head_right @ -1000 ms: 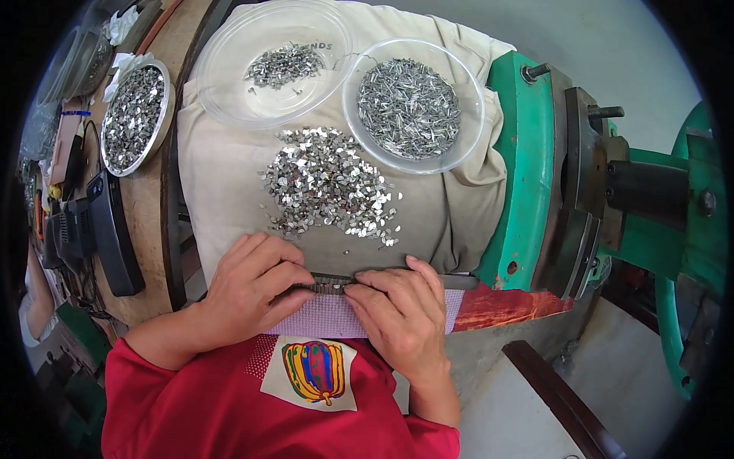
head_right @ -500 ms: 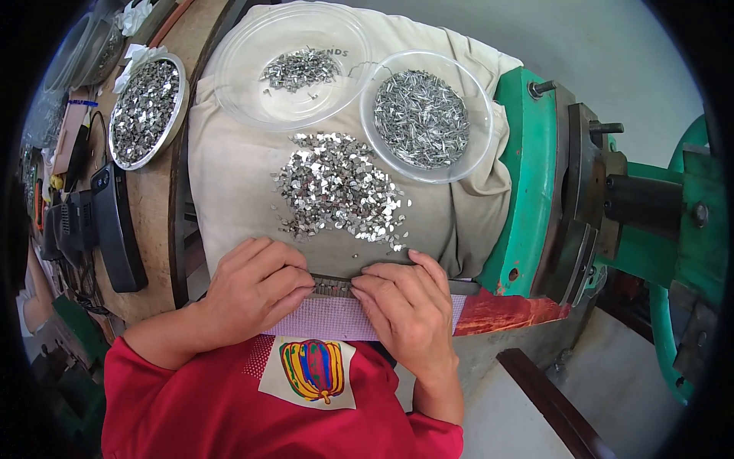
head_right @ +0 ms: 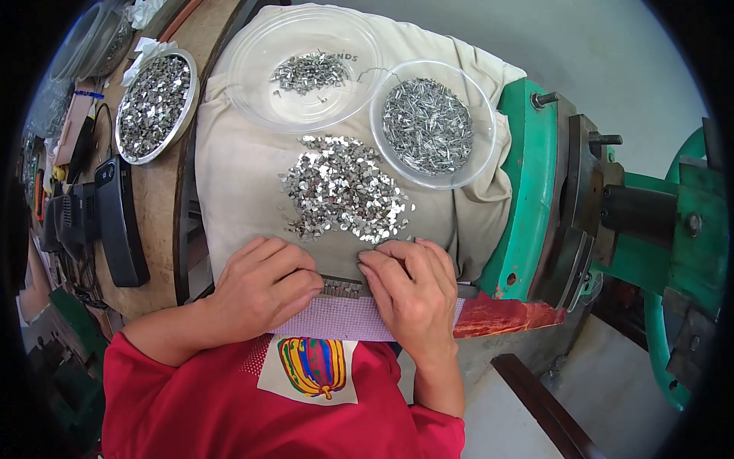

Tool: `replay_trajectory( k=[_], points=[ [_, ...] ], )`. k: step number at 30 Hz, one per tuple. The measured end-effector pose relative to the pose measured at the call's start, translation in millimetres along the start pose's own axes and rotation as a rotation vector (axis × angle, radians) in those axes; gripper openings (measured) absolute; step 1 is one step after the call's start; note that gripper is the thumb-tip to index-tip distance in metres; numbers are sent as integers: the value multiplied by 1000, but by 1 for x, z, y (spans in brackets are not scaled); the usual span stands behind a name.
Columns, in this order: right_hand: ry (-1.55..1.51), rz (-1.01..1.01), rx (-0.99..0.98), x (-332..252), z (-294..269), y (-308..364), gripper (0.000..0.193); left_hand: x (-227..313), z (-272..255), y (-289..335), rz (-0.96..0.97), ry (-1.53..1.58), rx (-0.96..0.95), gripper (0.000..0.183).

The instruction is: The person sorts small metal star and circle components by hand, loading them into a fixture, then operates a manual press machine to process them.

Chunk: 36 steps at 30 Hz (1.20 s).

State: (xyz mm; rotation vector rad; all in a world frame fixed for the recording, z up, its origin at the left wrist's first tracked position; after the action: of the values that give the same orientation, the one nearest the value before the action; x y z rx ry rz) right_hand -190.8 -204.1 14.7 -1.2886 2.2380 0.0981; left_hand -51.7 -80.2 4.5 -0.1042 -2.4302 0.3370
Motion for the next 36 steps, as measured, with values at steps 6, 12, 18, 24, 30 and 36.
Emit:
replay_trajectory(
  k=[6,12,18,24,30,36],
  points=[
    [12,-13,-33,1,1,-2,17,-2,-5,0,-41,56,-10,20],
    [-130,17,-3,-3,-6,15,21,-5,-9,1,-51,88,-51,26],
    [-168,-23,-9,-15,0,19,24,-7,-10,3,-84,95,-52,29],
    [-158,-78,-23,-27,13,15,27,-11,-18,3,-120,126,-126,28],
    [-130,-101,-50,-35,15,10,28,-13,-24,5,-131,151,-182,25],
    [-62,-39,14,-21,4,16,27,-8,-24,6,-87,90,-168,16]
  ],
)
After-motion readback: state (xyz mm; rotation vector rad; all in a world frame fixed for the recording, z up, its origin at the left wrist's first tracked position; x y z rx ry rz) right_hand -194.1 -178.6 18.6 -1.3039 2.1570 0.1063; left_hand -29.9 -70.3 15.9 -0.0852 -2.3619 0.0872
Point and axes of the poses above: each hand's wrist, its own y-axis away from the middle knuckle, its own z-axis out of the palm, x = y × z, the point moved 4 cm from there along -y, towards the middle knuckle, and after that the axes turned 4 degrees about z, right-handed, at the moved point
